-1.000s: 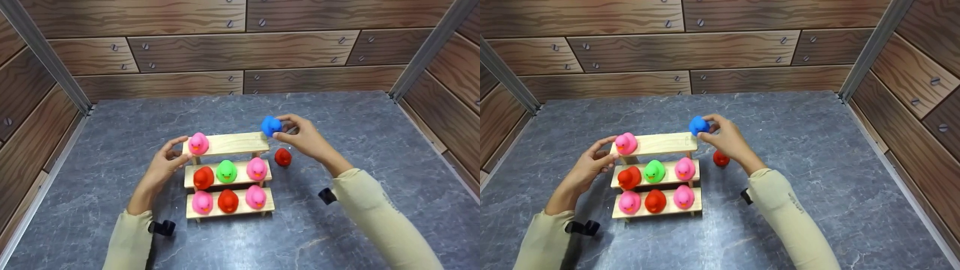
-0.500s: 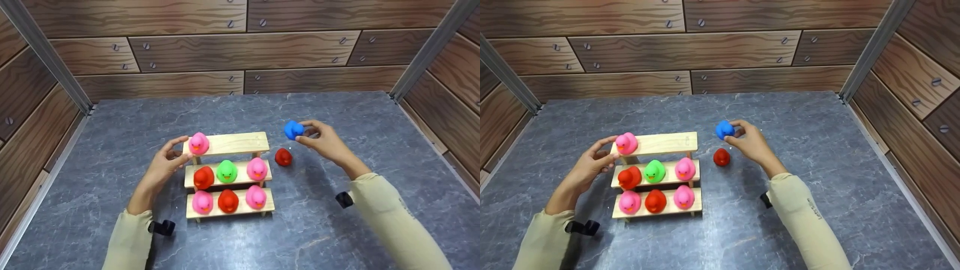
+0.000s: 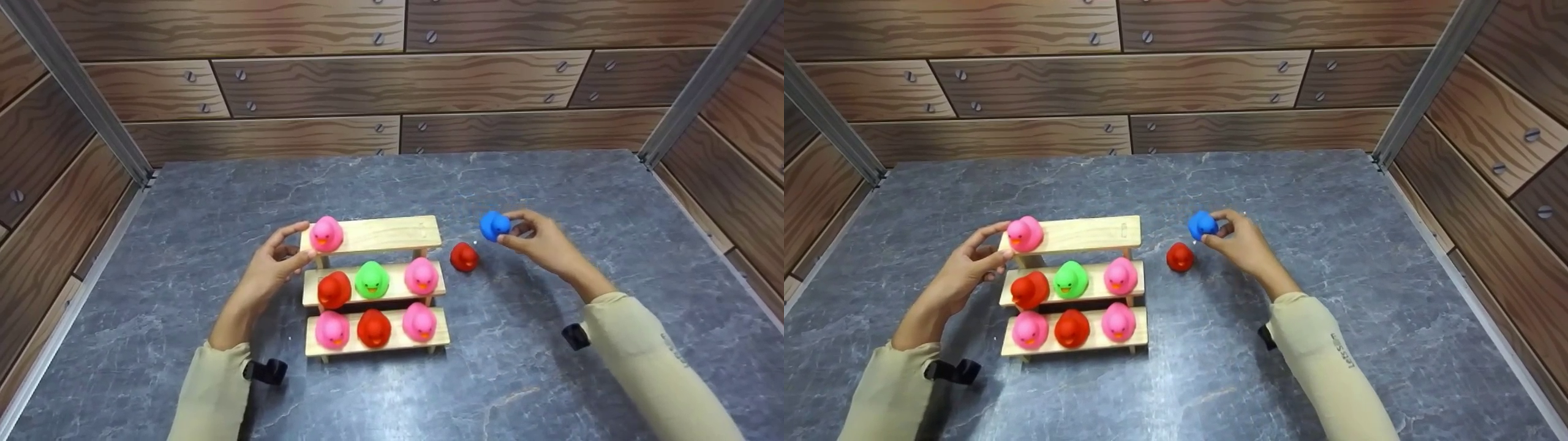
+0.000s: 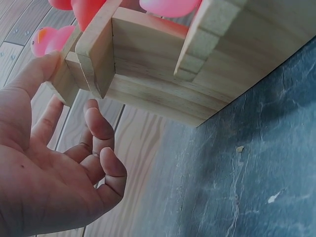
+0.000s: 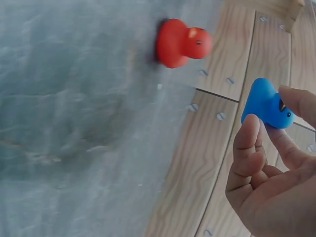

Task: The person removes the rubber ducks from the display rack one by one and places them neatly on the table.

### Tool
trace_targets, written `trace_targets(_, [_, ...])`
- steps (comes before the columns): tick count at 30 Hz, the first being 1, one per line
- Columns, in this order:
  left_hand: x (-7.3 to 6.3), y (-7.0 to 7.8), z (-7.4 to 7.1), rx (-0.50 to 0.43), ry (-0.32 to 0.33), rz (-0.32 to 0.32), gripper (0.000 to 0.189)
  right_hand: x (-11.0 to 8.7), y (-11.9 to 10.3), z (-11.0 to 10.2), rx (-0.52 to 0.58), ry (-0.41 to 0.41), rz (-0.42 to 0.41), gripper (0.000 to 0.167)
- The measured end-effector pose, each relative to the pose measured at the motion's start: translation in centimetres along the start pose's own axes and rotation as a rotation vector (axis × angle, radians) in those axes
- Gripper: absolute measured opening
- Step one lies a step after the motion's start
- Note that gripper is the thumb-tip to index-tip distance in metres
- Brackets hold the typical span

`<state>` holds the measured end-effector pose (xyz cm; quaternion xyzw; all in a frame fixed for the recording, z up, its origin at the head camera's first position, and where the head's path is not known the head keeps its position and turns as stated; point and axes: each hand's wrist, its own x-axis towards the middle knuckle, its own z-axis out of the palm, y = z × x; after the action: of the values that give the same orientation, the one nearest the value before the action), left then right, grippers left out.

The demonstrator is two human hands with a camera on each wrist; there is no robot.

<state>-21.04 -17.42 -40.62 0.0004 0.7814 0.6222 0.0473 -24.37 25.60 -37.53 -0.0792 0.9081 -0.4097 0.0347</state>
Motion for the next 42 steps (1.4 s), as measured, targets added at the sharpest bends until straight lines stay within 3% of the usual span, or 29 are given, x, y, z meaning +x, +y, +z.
trace_targets(19, [0.0,0.0,-0.1,-0.016,-0.010,-0.004,0.055,-0.2,2.9,1.7,-0.042,-0.063,0.022,0.046])
trace_targets(35, [0.1,0.0,0.0,0.002,-0.009,0.007,0.055,-0.1,3.5,2.4,-0.031,-0.134,0.063,0.046])
trace_targets(42, [0.1,-0.1,0.0,-0.031,-0.018,0.004,0.055,-0.1,3.5,2.3,-0.049,-0.142,0.073,0.047])
